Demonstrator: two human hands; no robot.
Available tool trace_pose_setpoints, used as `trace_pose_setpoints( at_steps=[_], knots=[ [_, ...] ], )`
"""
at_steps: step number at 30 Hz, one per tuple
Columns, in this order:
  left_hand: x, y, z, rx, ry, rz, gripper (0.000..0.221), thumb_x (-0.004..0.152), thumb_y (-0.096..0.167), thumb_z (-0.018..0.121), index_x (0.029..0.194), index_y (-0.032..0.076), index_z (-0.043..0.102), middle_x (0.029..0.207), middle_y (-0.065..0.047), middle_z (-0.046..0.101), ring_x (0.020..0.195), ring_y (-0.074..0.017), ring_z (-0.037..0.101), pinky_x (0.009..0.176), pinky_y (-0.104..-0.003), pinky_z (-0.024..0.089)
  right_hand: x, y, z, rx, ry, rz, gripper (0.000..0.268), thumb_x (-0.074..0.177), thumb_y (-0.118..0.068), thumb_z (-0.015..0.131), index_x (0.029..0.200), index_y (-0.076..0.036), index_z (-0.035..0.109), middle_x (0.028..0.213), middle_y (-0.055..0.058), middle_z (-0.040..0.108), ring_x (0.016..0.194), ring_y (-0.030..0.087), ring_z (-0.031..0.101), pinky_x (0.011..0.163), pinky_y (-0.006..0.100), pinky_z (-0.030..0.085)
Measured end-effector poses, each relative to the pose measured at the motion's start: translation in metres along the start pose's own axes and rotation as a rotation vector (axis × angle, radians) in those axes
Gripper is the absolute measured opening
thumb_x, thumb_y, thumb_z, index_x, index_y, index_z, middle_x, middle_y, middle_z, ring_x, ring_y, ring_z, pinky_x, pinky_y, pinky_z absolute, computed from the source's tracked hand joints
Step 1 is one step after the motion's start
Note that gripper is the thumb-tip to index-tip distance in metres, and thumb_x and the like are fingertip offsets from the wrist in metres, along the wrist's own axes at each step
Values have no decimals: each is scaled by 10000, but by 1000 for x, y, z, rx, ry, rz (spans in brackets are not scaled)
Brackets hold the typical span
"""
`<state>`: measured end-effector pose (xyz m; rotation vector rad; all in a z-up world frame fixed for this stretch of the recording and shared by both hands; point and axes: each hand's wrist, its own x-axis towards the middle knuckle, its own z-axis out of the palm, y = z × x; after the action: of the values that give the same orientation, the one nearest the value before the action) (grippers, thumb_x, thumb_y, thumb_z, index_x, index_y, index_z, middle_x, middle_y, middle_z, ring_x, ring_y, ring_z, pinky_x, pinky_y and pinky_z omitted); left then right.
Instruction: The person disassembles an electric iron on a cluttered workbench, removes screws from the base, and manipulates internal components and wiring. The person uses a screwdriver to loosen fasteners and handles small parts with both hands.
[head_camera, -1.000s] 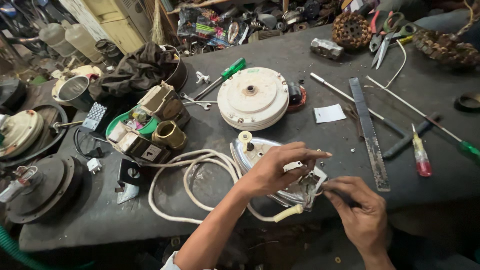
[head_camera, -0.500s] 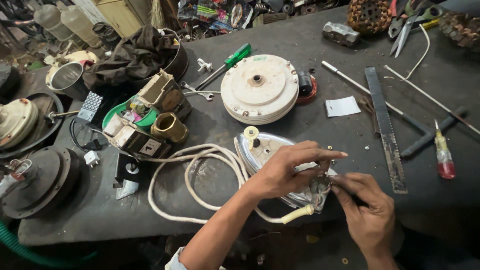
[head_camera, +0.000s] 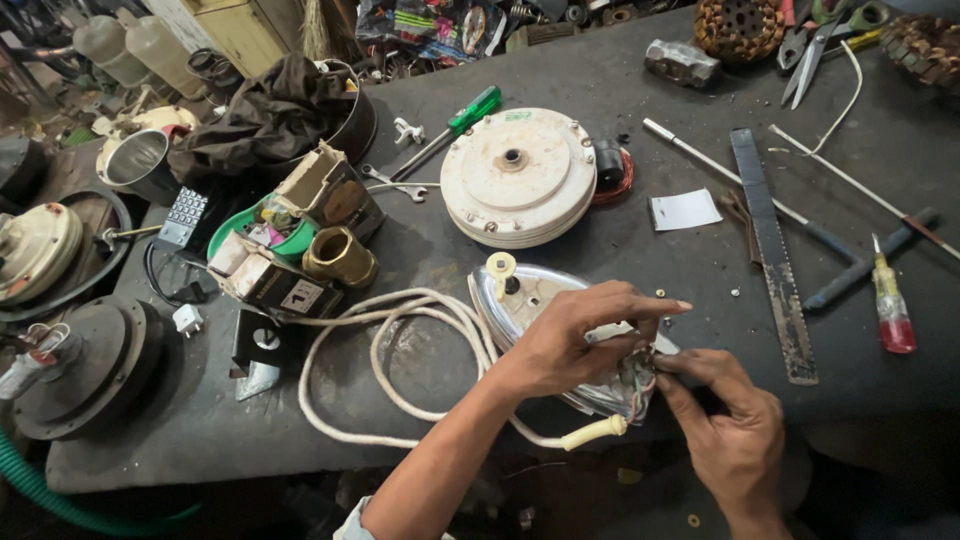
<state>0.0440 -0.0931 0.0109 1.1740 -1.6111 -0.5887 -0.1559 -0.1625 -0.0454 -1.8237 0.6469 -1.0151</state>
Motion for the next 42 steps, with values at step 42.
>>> trace_pose_setpoints(
  at_steps=[42],
  knots=[
    [-55, 38, 59, 567, 408, -44, 662, 834, 57, 779, 1463, 51, 574, 1020, -107, 654, 966, -300, 639, 876, -403, 523, 1, -28, 5, -491, 114, -290, 242, 771, -124, 871, 997, -122, 786, 947, 31, 712, 955, 215, 674, 796, 353, 546]
  ],
)
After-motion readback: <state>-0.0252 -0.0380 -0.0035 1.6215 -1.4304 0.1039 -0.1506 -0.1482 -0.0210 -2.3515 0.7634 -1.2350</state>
